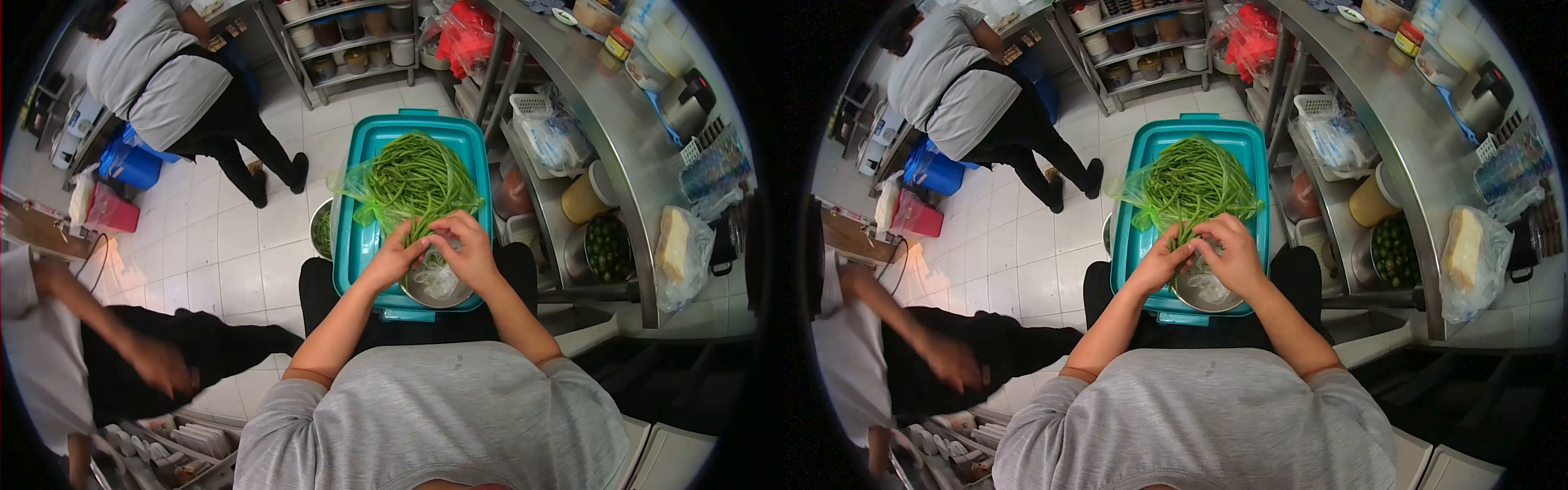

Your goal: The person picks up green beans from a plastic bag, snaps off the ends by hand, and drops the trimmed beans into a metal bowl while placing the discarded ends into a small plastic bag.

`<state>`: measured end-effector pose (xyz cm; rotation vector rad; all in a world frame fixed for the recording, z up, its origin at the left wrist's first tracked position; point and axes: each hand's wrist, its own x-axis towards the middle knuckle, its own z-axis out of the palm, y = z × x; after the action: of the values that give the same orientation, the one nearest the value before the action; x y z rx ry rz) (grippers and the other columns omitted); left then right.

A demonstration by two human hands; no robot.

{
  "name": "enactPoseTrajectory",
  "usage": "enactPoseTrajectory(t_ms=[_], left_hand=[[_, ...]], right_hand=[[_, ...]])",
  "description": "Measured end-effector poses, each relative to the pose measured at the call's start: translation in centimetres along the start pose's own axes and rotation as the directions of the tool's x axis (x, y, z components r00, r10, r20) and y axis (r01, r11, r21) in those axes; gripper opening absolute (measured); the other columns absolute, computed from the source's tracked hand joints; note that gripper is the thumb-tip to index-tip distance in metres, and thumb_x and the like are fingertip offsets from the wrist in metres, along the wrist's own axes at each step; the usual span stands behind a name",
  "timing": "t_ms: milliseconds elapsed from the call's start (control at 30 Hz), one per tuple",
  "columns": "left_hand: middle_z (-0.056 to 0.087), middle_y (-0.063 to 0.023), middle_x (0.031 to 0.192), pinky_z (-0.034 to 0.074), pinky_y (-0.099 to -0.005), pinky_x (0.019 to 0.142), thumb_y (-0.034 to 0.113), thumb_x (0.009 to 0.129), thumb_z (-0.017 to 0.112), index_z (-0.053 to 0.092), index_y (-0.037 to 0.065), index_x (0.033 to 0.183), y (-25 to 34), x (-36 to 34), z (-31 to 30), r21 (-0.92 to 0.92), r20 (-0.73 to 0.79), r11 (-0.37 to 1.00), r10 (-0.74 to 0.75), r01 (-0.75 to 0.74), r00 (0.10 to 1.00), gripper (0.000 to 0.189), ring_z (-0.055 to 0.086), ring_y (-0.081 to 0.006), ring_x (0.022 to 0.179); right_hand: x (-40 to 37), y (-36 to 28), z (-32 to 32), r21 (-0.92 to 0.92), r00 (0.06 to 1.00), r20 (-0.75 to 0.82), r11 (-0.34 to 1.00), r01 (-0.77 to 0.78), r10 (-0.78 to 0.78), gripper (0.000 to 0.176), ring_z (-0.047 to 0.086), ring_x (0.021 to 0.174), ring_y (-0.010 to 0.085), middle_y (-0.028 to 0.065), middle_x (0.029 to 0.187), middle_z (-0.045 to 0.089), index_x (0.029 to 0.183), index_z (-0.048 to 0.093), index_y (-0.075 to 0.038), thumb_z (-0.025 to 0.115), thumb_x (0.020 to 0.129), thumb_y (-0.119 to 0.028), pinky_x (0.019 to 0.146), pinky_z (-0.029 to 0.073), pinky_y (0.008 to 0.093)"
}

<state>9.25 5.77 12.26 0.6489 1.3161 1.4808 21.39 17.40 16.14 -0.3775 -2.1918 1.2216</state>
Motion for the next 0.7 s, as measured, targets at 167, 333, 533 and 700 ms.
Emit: enactPoseTrajectory(t_ms=[167, 333, 533, 700], left_hand=[[0.06, -0.0115, 0.102, 0.047, -0.0331, 0.078, 0.009, 0.09, 0.056, 0.046, 0.003, 0.124, -1.2, 0.5, 0.0, 0.436, 0.111, 0.802, 0.403, -0.409, 0.908, 0.036, 0.059, -0.0224, 0.092], [0.055, -0.0228, 0.116, 0.042, -0.0394, 0.093, 0.0, 0.082, 0.054, 0.044, 0.001, 0.126, -0.9, 0.3, 0.0, 0.539, 0.02, 0.8, 0.302, -0.265, 0.953, 0.045, 0.051, -0.0393, 0.112], [0.052, -0.027, 0.117, 0.043, -0.0423, 0.09, -0.002, 0.08, 0.053, 0.042, -0.002, 0.127, 0.3, -0.1, 1.1, 0.671, 0.075, 0.655, 0.405, -0.347, 0.911, 0.049, 0.05, -0.0438, 0.109], [0.051, -0.0285, 0.117, 0.044, -0.0444, 0.087, -0.002, 0.08, 0.052, 0.04, -0.004, 0.127, 0.2, 0.1, 1.1, 0.731, -0.001, 0.636, 0.363, -0.247, 0.932, 0.048, 0.051, -0.045, 0.108]], right_hand=[[0.1, 0.1, 0.6, -0.113, 0.985, 0.069, 0.979, 0.167, -0.16, 0.021, 0.055, 0.082, 0.0284, 0.0097, 0.085, 0.056, 0.094, 0.065, -0.004, 0.069, 0.074, -0.009, 0.072, 0.045, 0.0371], [0.1, 0.3, 0.3, -0.162, 0.974, 0.148, 0.967, 0.197, -0.173, 0.012, 0.054, 0.081, 0.0287, 0.0104, 0.083, 0.055, 0.084, 0.061, -0.002, 0.067, 0.075, -0.006, 0.071, 0.043, 0.0377], [-1.0, 1.2, 0.7, 0.189, 0.975, 0.189, 0.97, -0.153, 0.117, 0.006, 0.054, 0.072, 0.0179, 0.0051, 0.077, 0.054, 0.085, 0.059, -0.001, 0.064, 0.081, -0.004, 0.066, 0.043, 0.0287], [-1.6, 1.8, 1.4, 0.501, 0.902, 0.247, 0.75, -0.431, 0.353, 0.004, 0.049, 0.069, 0.0077, -0.0008, 0.078, 0.052, 0.088, 0.062, -0.001, 0.063, 0.085, -0.005, 0.062, 0.042, 0.0231]])
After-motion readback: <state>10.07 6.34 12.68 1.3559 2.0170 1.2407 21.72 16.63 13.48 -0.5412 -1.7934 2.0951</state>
